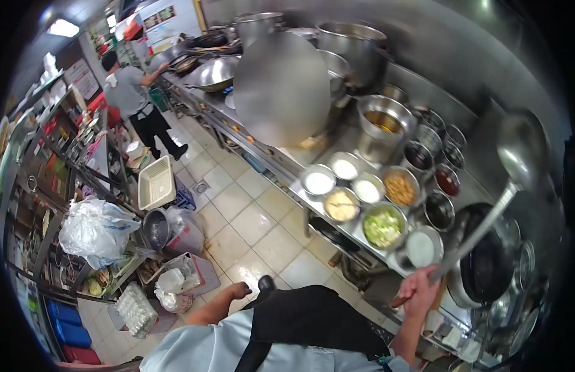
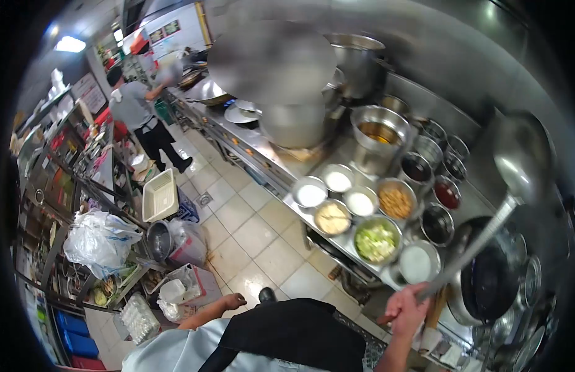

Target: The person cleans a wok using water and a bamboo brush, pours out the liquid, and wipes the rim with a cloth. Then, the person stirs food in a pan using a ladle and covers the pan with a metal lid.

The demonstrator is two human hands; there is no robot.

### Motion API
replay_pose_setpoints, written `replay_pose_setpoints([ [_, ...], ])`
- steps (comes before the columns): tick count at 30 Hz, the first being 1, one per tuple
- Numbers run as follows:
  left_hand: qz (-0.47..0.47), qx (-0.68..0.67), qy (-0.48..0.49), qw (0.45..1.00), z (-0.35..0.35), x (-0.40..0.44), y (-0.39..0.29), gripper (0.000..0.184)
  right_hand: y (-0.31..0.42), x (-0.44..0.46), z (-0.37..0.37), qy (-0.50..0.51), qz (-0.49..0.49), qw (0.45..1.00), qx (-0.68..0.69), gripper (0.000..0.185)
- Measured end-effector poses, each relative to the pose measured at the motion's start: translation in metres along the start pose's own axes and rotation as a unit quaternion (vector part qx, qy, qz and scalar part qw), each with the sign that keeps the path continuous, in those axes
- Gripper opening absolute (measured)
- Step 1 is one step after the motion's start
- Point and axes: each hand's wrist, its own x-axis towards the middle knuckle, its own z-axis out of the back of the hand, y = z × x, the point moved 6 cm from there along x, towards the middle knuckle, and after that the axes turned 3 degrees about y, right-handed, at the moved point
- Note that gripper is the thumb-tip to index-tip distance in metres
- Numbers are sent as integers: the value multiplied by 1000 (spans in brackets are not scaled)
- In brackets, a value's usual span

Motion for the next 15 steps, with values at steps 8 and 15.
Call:
replay_pose_setpoints([
  [8,-78,-53,-51,994,29,4,194,56,-163,16,-274,281,-268,915,-113,21],
  [15,46,-341,-114,932,141,-21,240,42,-257,44,-394,411,-299,830,-229,24],
])
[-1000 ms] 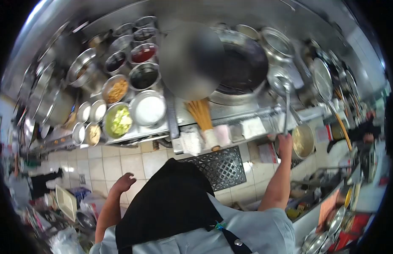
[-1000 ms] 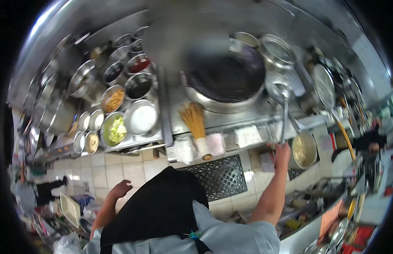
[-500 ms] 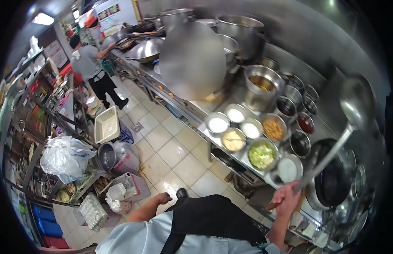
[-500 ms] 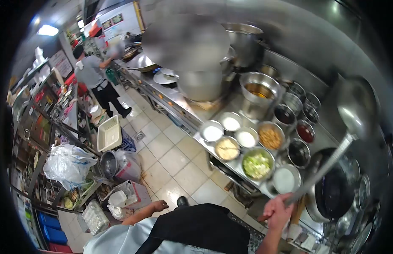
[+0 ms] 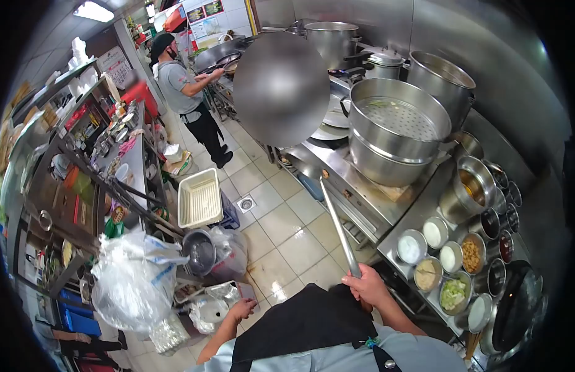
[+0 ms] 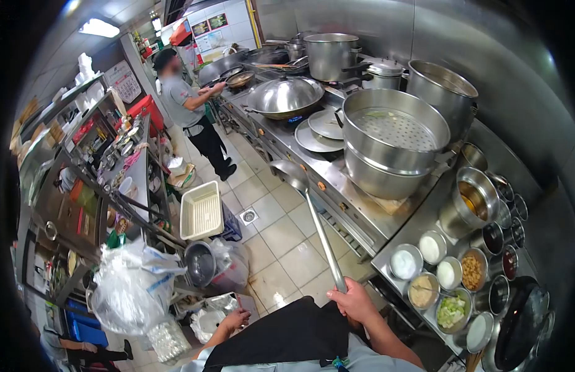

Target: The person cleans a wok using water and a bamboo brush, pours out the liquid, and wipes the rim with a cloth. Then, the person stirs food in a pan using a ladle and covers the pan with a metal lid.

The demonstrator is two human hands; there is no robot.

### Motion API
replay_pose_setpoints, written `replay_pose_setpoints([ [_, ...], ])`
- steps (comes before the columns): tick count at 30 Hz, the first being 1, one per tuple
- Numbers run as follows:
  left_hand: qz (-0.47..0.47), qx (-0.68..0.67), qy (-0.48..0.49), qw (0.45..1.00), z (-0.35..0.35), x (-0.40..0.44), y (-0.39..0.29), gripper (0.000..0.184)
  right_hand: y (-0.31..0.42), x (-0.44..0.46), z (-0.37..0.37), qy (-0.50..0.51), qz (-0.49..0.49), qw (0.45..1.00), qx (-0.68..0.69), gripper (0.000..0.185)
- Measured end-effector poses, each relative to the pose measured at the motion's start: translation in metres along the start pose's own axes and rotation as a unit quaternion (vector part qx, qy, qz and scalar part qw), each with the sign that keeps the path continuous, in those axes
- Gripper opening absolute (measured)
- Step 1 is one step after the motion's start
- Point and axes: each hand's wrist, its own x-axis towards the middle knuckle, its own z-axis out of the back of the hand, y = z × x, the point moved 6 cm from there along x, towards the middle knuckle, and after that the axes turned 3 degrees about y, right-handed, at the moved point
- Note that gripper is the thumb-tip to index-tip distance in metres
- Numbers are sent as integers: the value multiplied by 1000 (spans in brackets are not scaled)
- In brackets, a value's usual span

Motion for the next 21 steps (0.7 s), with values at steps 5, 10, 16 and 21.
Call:
replay_pose_setpoints([
  [5,38,-209,-59,976,72,51,-111,28,24,97,0,-4,-22,999,-25,25],
  [10,-52,-231,-73,969,162,136,-245,23,49,208,20,-20,-22,999,-26,25],
  [16,-201,-104,-150,962,291,223,-436,24,107,326,42,-30,-2,999,13,24],
  [21,-368,42,-231,900,397,288,-618,29,135,366,56,-75,27,996,44,24],
])
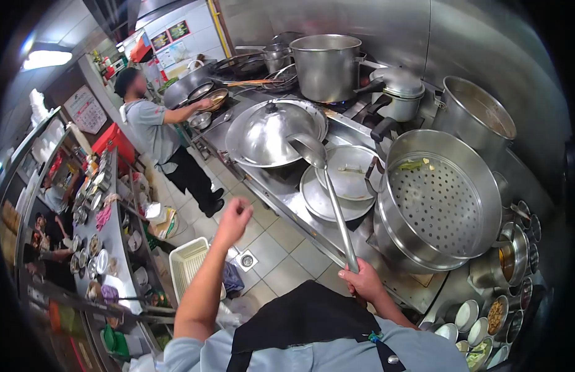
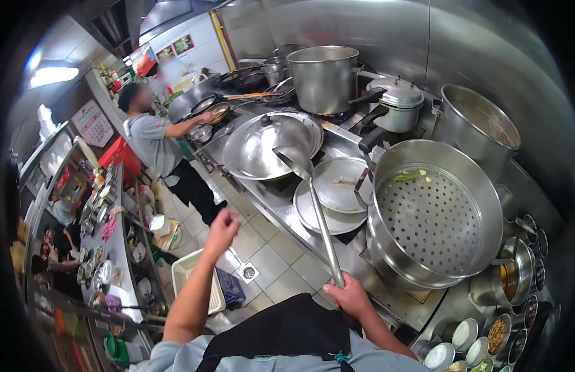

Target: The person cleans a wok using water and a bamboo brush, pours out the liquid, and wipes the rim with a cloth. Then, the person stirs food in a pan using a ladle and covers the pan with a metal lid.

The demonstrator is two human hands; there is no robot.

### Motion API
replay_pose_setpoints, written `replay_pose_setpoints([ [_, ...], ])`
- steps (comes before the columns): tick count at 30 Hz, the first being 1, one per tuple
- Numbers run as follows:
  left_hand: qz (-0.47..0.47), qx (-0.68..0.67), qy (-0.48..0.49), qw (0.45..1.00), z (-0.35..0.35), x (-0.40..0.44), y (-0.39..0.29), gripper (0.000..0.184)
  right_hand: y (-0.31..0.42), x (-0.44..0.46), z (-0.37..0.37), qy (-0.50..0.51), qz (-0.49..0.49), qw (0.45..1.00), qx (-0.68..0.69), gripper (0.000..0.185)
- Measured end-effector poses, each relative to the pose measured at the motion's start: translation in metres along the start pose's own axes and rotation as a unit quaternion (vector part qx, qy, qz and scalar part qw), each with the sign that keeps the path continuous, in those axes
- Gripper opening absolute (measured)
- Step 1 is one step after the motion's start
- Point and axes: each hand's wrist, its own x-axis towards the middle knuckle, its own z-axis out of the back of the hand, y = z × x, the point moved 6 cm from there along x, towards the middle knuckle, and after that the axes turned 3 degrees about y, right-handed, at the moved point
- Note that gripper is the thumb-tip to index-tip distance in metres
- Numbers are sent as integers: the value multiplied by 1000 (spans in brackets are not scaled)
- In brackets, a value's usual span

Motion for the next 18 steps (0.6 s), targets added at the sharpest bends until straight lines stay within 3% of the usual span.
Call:
replay_pose_setpoints([
  [2,-59,71,-5,996,15,76,-53,35,-2,9,3,-37,6,999,-16,25],
  [8,-161,246,-41,955,12,314,-62,52,2,11,-10,-182,-26,980,-79,28],
  [11,-95,335,12,937,-4,378,-71,67,0,14,-43,-243,-61,964,-83,27],
  [12,-99,351,26,931,-11,394,-73,71,4,17,-52,-266,-24,958,-109,28],
  [14,-127,413,90,897,-34,439,-56,69,4,20,-76,-319,38,934,-157,28],
  [15,-129,446,145,874,-47,463,-46,64,8,20,-86,-327,5,935,-135,30],
  [18,-147,457,134,867,-52,470,-56,55,25,21,-108,-371,-4,920,-124,31],
])
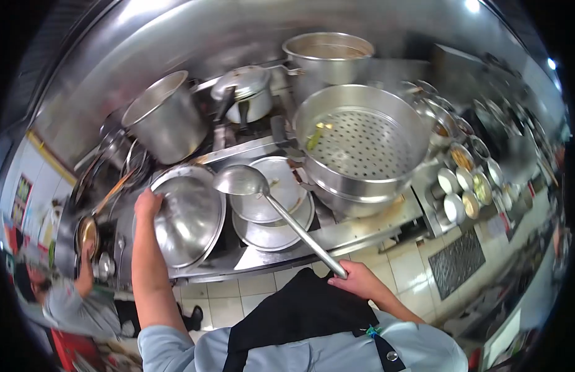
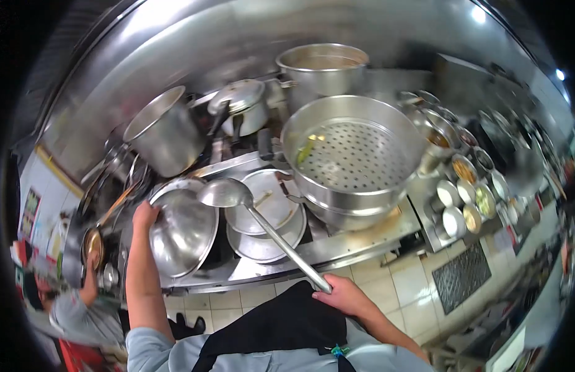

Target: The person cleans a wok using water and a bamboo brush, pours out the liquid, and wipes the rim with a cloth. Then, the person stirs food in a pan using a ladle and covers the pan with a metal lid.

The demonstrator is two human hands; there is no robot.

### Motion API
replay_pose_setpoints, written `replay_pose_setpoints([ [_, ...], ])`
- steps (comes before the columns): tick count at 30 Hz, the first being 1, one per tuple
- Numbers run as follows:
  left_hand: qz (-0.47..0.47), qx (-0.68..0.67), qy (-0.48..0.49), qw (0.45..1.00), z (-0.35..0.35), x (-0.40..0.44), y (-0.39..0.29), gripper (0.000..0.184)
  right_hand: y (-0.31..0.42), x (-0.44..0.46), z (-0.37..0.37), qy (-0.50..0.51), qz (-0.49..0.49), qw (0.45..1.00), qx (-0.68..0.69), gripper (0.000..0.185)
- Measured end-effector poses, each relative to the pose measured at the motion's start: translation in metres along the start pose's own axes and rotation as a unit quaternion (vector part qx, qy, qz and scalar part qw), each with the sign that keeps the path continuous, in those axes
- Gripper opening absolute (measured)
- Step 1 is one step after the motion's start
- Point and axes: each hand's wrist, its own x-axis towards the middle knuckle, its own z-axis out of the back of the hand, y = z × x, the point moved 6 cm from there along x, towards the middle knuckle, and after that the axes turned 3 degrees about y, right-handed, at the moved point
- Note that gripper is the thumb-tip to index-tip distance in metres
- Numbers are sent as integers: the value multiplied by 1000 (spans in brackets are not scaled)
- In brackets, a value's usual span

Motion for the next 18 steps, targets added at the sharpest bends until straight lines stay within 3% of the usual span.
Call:
replay_pose_setpoints([
  [3,-9,-42,13,999,1,7,6,49,16,-4,-6,-30,-7,999,24,28],
  [7,-28,-38,-38,998,30,6,18,43,26,-8,-1,-43,7,997,61,27],
  [14,-140,-118,-143,973,214,-59,-33,33,41,-25,54,-65,20,991,118,32],
  [18,-240,-136,-154,949,298,-117,-130,29,39,-43,103,-100,85,982,133,30],
])
